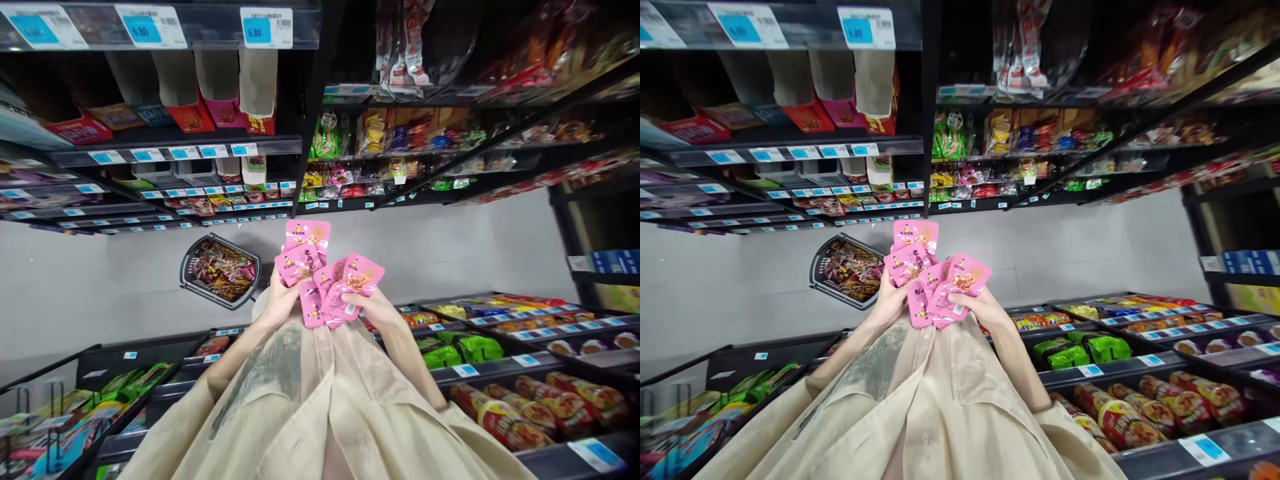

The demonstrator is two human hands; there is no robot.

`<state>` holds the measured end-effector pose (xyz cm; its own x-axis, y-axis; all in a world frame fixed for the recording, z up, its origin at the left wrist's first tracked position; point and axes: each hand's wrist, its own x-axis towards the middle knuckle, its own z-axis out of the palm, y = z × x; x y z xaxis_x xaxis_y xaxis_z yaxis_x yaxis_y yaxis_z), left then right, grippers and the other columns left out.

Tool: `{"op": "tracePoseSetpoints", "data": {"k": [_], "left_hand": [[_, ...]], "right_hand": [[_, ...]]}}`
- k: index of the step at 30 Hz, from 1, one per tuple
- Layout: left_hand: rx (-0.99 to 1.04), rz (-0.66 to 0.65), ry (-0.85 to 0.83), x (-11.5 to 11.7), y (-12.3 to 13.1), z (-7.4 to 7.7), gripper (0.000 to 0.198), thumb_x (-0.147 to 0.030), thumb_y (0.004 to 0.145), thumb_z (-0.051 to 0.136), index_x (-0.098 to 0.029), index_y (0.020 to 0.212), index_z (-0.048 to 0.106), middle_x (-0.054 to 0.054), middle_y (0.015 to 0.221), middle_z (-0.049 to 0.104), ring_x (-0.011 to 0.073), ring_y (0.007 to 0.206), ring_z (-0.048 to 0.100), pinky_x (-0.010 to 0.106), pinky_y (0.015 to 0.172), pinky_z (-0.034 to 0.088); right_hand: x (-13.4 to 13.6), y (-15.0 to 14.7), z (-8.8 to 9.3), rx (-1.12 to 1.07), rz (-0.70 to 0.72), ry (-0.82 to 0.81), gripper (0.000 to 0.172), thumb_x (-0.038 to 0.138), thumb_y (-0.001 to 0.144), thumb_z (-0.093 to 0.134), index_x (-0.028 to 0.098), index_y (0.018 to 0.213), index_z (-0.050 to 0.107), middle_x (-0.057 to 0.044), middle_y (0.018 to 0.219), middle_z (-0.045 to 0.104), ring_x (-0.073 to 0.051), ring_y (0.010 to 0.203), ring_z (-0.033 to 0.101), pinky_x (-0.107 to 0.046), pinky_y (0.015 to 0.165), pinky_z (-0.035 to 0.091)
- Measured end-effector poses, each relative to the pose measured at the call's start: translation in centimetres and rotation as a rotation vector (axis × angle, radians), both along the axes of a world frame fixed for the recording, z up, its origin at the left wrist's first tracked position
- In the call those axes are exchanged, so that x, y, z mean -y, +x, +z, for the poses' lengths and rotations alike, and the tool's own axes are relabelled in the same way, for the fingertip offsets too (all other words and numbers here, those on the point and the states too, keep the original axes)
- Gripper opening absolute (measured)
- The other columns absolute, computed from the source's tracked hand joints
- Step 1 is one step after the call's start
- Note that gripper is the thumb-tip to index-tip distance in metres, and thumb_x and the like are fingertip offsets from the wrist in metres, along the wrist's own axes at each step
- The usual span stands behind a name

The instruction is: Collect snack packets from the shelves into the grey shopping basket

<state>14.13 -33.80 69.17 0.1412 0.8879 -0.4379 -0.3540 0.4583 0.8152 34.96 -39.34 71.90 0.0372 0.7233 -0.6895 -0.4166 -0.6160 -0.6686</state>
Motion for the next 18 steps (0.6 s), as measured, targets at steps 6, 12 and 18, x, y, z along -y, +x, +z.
{"op": "tracePoseSetpoints", "data": {"k": [6,12,18], "left_hand": [[-0.091,-0.051,0.198,-1.4,1.5,0.6,0.056,-0.058,0.08,0.082,-0.023,0.118,0.062,0.005,0.109,0.073,0.02,0.097,0.07,0.031,0.087,0.057],[0.105,-0.063,0.077,-0.3,1.0,0.1,0.07,-0.072,0.08,0.075,-0.028,0.133,0.06,0.008,0.131,0.07,0.0276,0.126,0.065,0.042,0.109,0.051],[0.271,-0.104,-0.1,0.0,0.4,0.7,0.1,-0.097,0.066,0.059,-0.025,0.135,0.064,0.012,0.132,0.072,0.0386,0.139,0.056,0.051,0.111,0.052]], "right_hand": [[0.2,-1.9,0.5,0.022,-0.039,0.088,0.045,0.033,0.062,0.095,0.023,0.102,0.077,-0.005,0.105,0.08,-0.026,0.096,0.075,-0.039,0.088,0.061],[0.2,-1.5,0.9,0.119,0.025,0.216,0.035,0.034,0.06,0.095,0.022,0.088,0.079,-0.003,0.091,0.08,-0.022,0.083,0.073,-0.036,0.082,0.061],[-0.5,0.4,1.6,0.159,0.181,0.32,0.026,0.032,0.061,0.095,0.021,0.079,0.079,-0.002,0.08,0.079,-0.022,0.074,0.072,-0.036,0.075,0.062]]}}
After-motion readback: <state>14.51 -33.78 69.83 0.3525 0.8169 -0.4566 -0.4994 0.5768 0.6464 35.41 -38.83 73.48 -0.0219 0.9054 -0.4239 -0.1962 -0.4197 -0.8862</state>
